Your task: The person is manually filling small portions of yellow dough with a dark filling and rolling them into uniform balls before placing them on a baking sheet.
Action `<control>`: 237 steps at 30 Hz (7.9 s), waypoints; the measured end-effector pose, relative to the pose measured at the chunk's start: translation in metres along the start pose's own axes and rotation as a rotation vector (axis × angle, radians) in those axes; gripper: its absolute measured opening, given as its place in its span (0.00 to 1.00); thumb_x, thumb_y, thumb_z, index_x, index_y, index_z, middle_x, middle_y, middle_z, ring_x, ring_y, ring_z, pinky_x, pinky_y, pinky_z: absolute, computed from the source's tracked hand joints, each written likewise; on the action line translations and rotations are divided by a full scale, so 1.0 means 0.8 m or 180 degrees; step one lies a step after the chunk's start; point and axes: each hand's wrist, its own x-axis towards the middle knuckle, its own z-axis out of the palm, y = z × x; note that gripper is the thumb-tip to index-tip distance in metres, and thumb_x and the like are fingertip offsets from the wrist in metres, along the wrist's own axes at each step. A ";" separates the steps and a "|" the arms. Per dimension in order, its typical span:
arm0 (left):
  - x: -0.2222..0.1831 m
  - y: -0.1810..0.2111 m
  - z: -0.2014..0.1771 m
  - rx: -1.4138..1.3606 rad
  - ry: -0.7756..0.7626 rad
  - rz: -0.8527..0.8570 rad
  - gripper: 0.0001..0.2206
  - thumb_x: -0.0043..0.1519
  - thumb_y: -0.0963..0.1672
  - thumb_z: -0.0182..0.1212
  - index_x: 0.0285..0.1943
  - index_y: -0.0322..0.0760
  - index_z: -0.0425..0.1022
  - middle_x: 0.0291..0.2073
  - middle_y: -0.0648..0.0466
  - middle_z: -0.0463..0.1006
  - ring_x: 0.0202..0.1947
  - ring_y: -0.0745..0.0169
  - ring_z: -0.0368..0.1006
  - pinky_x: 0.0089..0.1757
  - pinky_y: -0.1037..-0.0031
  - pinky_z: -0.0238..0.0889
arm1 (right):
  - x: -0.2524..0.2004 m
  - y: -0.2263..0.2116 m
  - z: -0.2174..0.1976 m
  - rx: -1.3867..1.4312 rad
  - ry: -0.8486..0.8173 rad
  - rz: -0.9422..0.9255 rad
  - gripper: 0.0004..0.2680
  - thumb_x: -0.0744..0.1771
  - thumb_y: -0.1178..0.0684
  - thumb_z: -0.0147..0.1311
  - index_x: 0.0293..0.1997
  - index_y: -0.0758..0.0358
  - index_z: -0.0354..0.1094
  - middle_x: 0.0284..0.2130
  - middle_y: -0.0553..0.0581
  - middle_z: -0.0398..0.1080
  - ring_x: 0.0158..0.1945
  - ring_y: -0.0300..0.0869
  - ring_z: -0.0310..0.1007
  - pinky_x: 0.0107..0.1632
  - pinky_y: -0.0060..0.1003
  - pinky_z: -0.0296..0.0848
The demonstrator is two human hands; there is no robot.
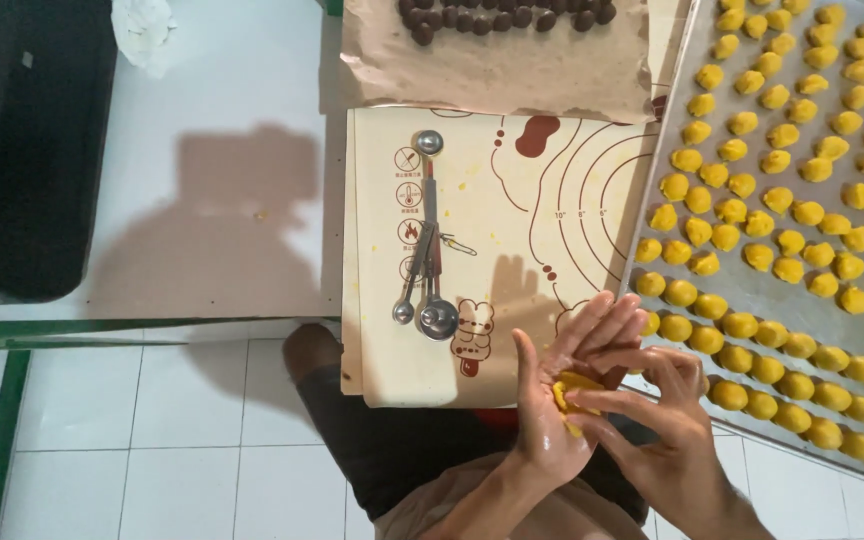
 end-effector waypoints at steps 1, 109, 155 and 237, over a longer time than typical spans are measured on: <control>0.001 -0.002 -0.004 0.0000 -0.0002 -0.0004 0.38 0.68 0.63 0.29 0.73 0.34 0.65 0.69 0.43 0.68 0.71 0.48 0.63 0.71 0.60 0.51 | -0.002 0.001 -0.003 -0.0002 0.0003 0.0002 0.07 0.62 0.49 0.64 0.42 0.48 0.80 0.50 0.51 0.74 0.54 0.40 0.69 0.60 0.38 0.56; 0.108 0.036 -0.053 -0.0299 -0.0241 -0.0137 0.37 0.69 0.61 0.23 0.80 0.39 0.52 0.75 0.45 0.59 0.76 0.51 0.54 0.72 0.63 0.46 | 0.030 0.076 0.015 -0.1487 -0.1074 -0.0442 0.27 0.65 0.57 0.48 0.75 0.40 0.54 0.68 0.61 0.50 0.67 0.60 0.50 0.65 0.63 0.53; 0.124 0.060 -0.054 -0.0612 0.0342 0.0507 0.37 0.67 0.60 0.30 0.76 0.35 0.60 0.73 0.43 0.63 0.73 0.49 0.59 0.68 0.64 0.52 | 0.179 0.142 -0.019 -0.0521 -0.0880 -0.0120 0.19 0.65 0.63 0.54 0.63 0.55 0.68 0.47 0.52 0.75 0.52 0.44 0.67 0.56 0.42 0.73; 0.062 0.037 0.002 0.0568 -0.0795 0.0170 0.36 0.68 0.62 0.36 0.79 0.45 0.53 0.78 0.48 0.53 0.80 0.53 0.47 0.71 0.61 0.46 | 0.061 0.041 0.006 0.1034 -0.0126 0.1278 0.10 0.60 0.51 0.69 0.41 0.58 0.78 0.39 0.48 0.80 0.39 0.35 0.70 0.43 0.31 0.62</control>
